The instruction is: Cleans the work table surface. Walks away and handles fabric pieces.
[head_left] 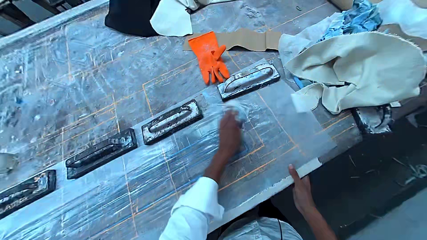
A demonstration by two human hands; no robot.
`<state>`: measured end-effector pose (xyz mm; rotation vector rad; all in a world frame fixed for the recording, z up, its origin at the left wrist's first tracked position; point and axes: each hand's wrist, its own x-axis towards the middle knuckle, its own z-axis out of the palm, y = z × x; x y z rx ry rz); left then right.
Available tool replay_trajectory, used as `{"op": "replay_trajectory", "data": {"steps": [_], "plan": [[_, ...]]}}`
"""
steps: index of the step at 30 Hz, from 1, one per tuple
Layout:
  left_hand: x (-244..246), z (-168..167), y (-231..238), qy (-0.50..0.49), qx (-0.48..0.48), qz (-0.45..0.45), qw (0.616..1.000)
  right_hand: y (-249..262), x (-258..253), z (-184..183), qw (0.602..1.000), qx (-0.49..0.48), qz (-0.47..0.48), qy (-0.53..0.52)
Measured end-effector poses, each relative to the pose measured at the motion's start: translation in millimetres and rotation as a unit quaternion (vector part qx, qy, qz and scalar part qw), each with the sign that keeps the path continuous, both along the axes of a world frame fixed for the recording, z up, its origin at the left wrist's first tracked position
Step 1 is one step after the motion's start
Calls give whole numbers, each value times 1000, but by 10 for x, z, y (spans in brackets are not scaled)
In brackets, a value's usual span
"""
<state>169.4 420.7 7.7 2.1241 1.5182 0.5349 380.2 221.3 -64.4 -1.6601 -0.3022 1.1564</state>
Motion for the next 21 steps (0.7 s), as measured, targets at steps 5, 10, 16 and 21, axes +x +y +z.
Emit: {"op": "replay_trajectory", "data": {"steps": [5,10,16,21], "plan": [[523,-211,145,-32,71,-267,961,-21,6,25,999,3,9,50],[670,-34,202,6,23,-17,1000,-12,-25,49,998,9,-4,65],[279,-99,-16,2,20,-133,991,-59,42,20,997,-6,30,72],[-50,-21,-1054,39,11,67,997,-60,15,14,997,2,41,69]]}}
